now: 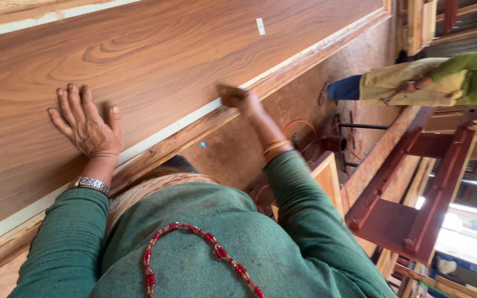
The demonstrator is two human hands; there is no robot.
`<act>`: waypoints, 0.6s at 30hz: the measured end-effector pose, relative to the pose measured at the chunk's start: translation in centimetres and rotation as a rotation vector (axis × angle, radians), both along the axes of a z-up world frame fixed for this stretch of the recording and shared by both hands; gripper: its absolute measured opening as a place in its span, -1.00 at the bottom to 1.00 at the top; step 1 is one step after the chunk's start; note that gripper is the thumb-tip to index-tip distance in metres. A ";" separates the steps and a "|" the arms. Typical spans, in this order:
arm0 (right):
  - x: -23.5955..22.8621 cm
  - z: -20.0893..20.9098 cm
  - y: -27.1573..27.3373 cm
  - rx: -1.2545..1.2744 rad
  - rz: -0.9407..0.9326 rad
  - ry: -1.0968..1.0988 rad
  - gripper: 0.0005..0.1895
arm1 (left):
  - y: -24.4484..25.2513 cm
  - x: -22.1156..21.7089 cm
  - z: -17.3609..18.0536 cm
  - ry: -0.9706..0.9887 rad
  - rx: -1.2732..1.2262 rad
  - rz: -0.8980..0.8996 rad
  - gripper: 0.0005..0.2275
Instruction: The person sands the edges and corners of a wooden panel using a sanding block. The person holds the panel with one hand and sands with the other, moving along the perimeter and into the corners.
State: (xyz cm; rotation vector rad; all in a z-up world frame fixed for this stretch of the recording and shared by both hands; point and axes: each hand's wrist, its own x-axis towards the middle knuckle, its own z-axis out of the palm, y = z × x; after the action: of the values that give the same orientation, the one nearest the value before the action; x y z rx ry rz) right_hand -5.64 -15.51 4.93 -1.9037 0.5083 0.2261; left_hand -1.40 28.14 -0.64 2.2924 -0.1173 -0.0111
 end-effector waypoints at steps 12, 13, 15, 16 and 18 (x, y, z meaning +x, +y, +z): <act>-2.1 2.6 -4.5 -0.548 0.425 -0.222 -0.67 | -0.6 0.3 0.8 0.037 0.089 0.025 -0.47; -2.6 2.6 -3.8 -0.737 0.569 -0.255 -0.56 | -0.7 0.2 0.6 0.036 0.100 0.024 -0.48; -3.7 2.5 -2.2 -0.936 0.728 -0.280 -0.44 | -0.8 0.0 0.2 0.024 0.119 0.018 -0.48; -3.8 2.4 -1.5 -0.949 0.735 -0.280 -0.43 | -0.8 0.2 0.0 0.012 0.129 0.017 -0.48; -4.3 2.3 -0.3 -0.930 0.740 -0.307 -0.43 | -0.8 0.3 -0.3 -0.006 0.164 0.031 -0.47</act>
State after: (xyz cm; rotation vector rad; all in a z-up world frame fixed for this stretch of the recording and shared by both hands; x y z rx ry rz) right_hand -9.99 -15.86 7.26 -2.9174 -0.4177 0.1736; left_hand -1.08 27.30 -0.90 2.4575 -0.0870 0.0015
